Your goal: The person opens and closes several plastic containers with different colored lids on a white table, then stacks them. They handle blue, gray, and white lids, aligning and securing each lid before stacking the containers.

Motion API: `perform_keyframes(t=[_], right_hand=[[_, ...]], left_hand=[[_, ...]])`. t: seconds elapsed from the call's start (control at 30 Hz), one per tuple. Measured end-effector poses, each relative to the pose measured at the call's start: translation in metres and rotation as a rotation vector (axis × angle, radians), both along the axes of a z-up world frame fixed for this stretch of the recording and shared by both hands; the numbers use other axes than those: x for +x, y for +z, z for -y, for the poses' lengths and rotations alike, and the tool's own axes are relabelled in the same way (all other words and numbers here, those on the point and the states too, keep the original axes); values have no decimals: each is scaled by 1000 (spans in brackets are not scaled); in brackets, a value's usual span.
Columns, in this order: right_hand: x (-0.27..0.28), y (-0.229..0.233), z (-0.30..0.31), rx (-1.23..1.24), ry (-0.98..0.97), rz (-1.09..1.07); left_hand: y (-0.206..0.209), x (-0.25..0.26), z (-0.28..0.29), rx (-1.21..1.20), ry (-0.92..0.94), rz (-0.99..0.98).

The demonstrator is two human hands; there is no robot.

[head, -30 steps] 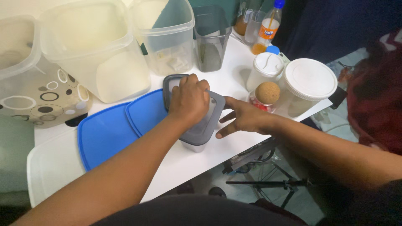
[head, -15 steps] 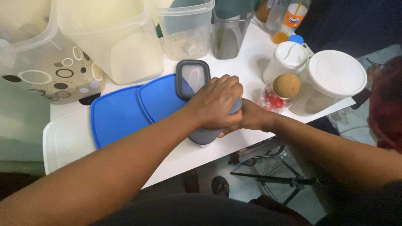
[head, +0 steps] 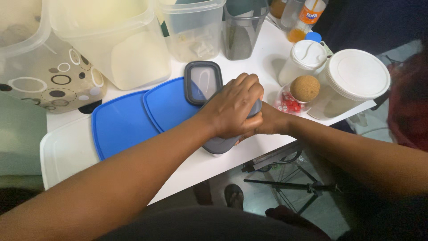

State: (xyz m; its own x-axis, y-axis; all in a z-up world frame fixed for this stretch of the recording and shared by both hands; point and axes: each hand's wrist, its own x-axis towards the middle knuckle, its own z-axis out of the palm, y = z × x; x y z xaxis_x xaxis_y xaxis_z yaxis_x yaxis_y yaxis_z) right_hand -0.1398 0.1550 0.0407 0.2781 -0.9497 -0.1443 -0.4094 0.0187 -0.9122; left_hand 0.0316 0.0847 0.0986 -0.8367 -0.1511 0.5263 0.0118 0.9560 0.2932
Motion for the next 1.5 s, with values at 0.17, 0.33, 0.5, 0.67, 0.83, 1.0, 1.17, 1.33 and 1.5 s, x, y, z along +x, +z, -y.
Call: perform_keyframes(t=[0.17, 0.33, 0.5, 0.67, 0.83, 1.0, 1.17, 1.33, 1.5], right_hand=[[2, 11, 2, -17, 64, -3], [8, 35, 0, 16, 28, -104], [3, 68, -3, -36, -5, -78], [2, 95, 9, -162, 44, -283], [-3, 111, 23, -168, -23, -562], [-25, 129, 23, -284, -115, -704], [-34, 146, 26, -277, -394, -870], [-39, 161, 24, -66, -754, -716], [-44, 165, 23, 47, -925, -400]], left_hand=[[17, 8, -6, -38, 33, -128], [35, 27, -10, -195, 21, -271], [39, 48, -11, -188, 95, -260], [41, 50, 1, -156, 139, -263], [48, 45, 14, -137, 170, -336], [55, 53, 23, -156, 363, -307], [52, 48, 35, -74, 391, -270], [36, 30, 56, -17, 298, -147], [5, 16, 73, 20, 137, -32]])
